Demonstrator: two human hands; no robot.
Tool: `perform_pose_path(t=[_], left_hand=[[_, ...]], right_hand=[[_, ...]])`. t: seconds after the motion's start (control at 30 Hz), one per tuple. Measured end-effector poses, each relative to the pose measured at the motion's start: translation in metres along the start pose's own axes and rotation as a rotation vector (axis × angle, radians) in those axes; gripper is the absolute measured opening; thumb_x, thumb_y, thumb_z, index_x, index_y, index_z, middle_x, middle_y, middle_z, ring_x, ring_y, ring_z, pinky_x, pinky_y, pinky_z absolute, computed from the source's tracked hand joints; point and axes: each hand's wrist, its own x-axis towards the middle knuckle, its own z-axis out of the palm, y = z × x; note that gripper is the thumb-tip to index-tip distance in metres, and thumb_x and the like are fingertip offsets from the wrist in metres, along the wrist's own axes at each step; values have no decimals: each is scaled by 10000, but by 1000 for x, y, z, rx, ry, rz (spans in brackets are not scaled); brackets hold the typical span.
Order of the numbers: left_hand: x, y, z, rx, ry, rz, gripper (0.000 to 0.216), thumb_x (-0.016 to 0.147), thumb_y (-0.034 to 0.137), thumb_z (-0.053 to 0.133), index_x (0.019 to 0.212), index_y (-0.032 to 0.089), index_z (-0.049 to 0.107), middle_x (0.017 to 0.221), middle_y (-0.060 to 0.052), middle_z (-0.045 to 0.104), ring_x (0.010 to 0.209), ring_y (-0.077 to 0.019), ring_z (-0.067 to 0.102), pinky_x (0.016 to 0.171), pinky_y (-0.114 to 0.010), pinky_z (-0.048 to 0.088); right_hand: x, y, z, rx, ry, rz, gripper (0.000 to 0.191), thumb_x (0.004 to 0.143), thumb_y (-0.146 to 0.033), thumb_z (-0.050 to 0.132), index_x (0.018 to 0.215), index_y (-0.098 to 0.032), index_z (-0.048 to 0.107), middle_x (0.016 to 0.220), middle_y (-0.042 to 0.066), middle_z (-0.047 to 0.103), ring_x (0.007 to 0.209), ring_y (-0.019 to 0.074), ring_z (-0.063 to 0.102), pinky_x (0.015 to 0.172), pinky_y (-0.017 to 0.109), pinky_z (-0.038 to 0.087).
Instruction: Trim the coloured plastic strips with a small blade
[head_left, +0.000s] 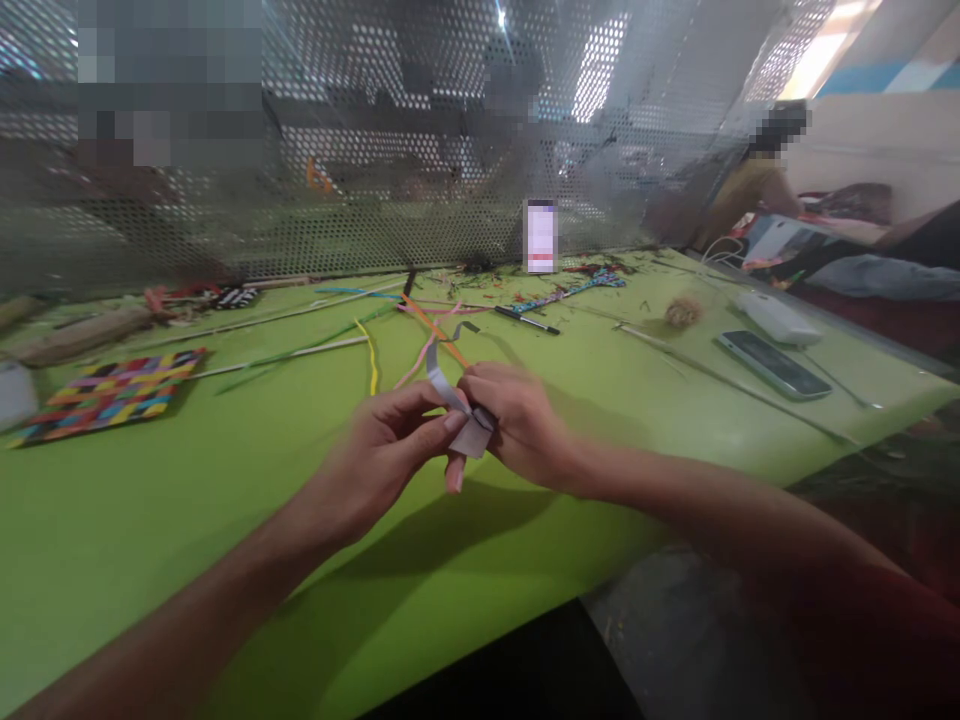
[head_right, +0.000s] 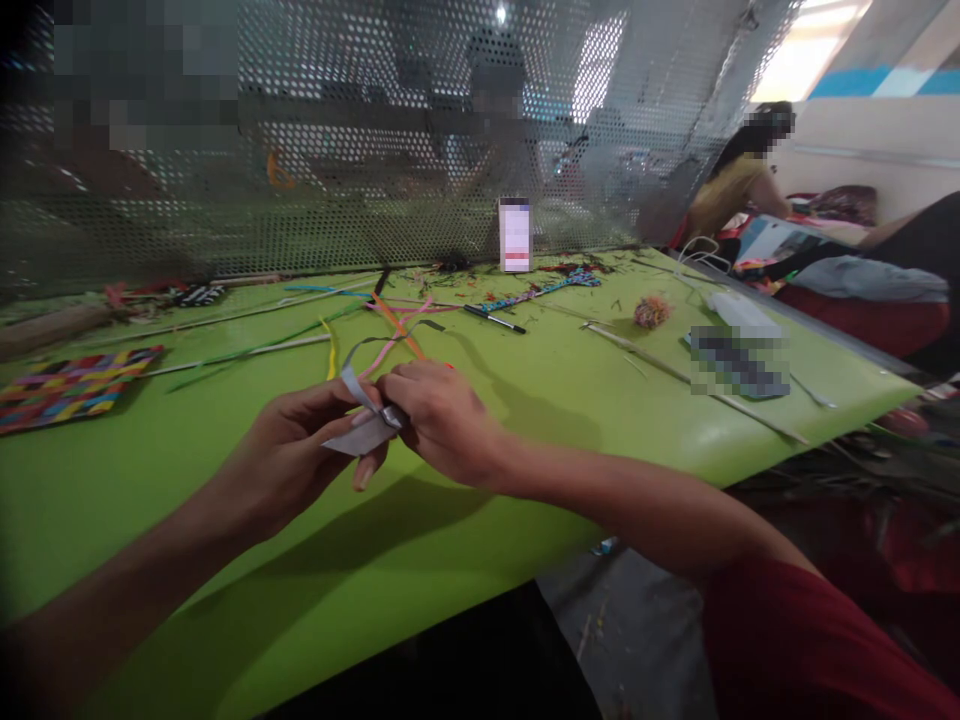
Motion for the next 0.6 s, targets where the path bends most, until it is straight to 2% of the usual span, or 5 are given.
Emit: perform_pose_path(t=[0.2,0.6], left_hand=[[1,-1,0,7,-2,22,139,937,333,813,954,196,797,771,1,723,552,-103,641,544,-214,567],[0,2,1,-7,10,12,104,930,295,826,926,194,800,763,-3,741,526,-106,647,578,-238,596]], right_hand=[[0,-2,0,32,17,-5,246,943,-52,526,788,-197,403,732,-16,473,678,115,399,665,244,327],[0,-3,1,7,-45,46,219,941,-61,474,797,-205,393,758,-12,474,705,124,404,692,245,335]])
